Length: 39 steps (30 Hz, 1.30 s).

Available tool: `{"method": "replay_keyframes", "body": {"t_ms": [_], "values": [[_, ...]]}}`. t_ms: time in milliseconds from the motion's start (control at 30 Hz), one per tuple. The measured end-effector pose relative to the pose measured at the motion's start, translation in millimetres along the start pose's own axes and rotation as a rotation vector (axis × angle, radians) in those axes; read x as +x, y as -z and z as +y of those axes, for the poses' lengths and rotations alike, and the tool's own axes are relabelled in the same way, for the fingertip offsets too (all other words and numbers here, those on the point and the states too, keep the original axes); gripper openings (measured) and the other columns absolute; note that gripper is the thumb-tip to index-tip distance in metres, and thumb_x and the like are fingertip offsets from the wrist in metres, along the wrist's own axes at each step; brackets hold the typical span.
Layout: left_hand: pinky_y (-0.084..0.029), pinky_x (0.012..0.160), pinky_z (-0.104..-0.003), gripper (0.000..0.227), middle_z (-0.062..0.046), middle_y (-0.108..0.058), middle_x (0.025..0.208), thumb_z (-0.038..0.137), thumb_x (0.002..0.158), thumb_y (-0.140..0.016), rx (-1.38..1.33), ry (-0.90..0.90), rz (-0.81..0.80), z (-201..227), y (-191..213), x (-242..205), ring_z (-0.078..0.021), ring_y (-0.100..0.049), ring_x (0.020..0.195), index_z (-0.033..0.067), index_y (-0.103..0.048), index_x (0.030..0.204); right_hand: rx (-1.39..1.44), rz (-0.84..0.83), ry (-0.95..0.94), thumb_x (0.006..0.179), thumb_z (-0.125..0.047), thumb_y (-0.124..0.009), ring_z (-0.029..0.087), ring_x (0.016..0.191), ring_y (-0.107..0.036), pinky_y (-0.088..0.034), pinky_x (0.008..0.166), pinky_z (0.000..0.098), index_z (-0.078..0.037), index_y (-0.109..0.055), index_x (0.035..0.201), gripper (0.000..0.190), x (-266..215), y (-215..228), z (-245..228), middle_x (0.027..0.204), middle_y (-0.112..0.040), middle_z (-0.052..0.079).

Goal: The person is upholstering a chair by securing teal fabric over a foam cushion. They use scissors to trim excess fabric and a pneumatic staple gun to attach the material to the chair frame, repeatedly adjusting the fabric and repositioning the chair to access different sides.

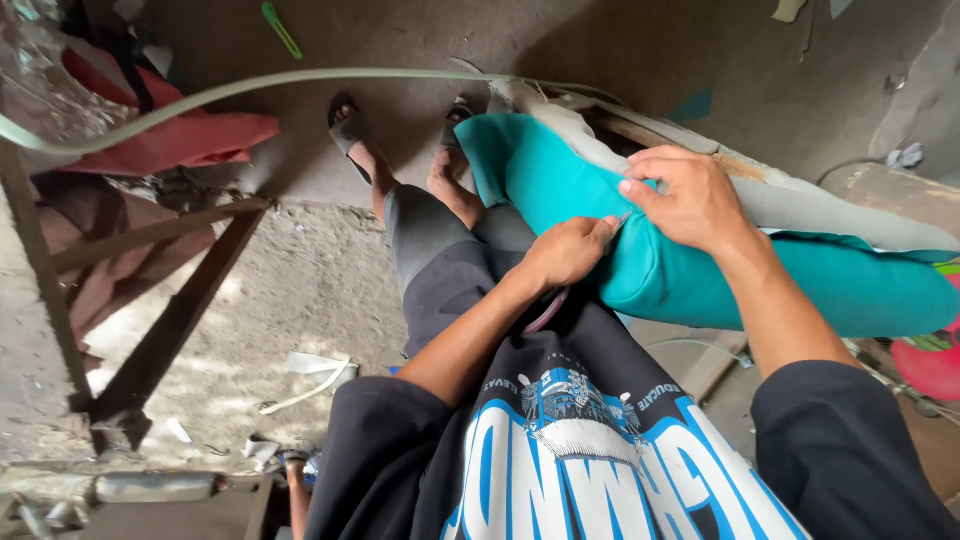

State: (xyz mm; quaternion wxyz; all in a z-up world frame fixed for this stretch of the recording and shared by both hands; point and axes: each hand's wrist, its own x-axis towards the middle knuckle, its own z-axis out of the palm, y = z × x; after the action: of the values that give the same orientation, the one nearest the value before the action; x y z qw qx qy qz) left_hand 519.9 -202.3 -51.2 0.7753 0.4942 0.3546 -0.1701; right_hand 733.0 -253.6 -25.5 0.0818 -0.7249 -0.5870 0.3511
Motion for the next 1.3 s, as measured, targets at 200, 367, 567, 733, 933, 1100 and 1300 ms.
{"method": "replay_keyframes", "body": {"t_ms": [200,367,567,733,933,1100,1300], "values": [[-0.051,0.106,-0.057,0.064,-0.023,-0.077,0.117,0.055,0.104,-0.033,-0.107,0.026,-0.022,2,-3,5,-0.0457,-0.066,0.126,0.0094,-0.077,0.116,0.092,0.032,0.038,0.107,-0.017,-0.074,0.037,0.109,-0.073,-0.056,0.091,0.0444,-0.007,-0.076,0.095,0.015,1,2,4,0.117,-0.079,0.009],[-0.05,0.108,-0.059,0.065,-0.028,-0.074,0.123,0.053,0.104,-0.033,-0.112,0.029,-0.05,1,-2,13,-0.0473,-0.063,0.13,0.0081,-0.074,0.127,0.066,0.035,0.044,0.107,-0.023,-0.078,0.032,0.108,-0.075,-0.056,0.09,0.0403,-0.012,-0.076,0.092,0.018,4,1,13,0.114,-0.079,0.005],[-0.06,0.058,-0.044,0.056,-0.015,-0.066,0.065,0.05,0.099,-0.039,-0.147,0.015,-0.136,-37,-24,76,-0.0328,-0.071,0.055,0.0072,-0.07,0.08,0.151,0.032,0.081,0.101,-0.016,-0.081,0.036,0.102,-0.075,-0.057,0.087,0.0422,-0.005,-0.074,0.088,0.018,7,4,11,0.106,-0.079,0.011],[-0.052,0.046,-0.04,0.05,-0.01,-0.058,0.053,0.045,0.097,-0.042,-0.125,0.059,-0.158,-27,-19,79,-0.0284,-0.065,0.046,0.0118,-0.064,0.067,0.188,0.068,0.105,0.098,-0.014,-0.083,0.035,0.098,-0.076,-0.057,0.083,0.0415,-0.005,-0.074,0.086,0.018,9,3,9,0.102,-0.079,0.011],[-0.053,0.08,-0.054,0.054,-0.024,-0.069,0.079,0.044,0.104,-0.038,-0.234,-0.036,0.016,-2,-39,50,-0.0466,-0.071,0.092,0.0085,-0.064,0.073,0.21,0.129,0.083,0.102,-0.011,-0.079,0.037,0.097,-0.076,-0.057,0.084,0.042,-0.002,-0.075,0.086,0.019,7,7,23,0.1,-0.078,0.014],[-0.053,0.077,-0.052,0.056,-0.019,-0.069,0.073,0.047,0.105,-0.036,-0.23,-0.037,0.08,4,-39,37,-0.0432,-0.072,0.089,0.0123,-0.06,0.069,0.211,0.112,0.072,0.103,-0.012,-0.078,0.038,0.098,-0.075,-0.057,0.085,0.0429,-0.003,-0.074,0.086,0.02,5,8,24,0.101,-0.078,0.015],[-0.053,0.095,-0.057,0.058,-0.029,-0.074,0.098,0.047,0.101,-0.041,-0.174,-0.004,-0.076,17,-7,28,-0.0479,-0.069,0.114,0.0017,-0.075,0.09,0.213,0.092,0.088,0.103,-0.011,-0.076,0.041,0.098,-0.075,-0.056,0.085,0.0456,-0.001,-0.071,0.083,0.023,3,8,24,0.098,-0.076,0.018]]}}
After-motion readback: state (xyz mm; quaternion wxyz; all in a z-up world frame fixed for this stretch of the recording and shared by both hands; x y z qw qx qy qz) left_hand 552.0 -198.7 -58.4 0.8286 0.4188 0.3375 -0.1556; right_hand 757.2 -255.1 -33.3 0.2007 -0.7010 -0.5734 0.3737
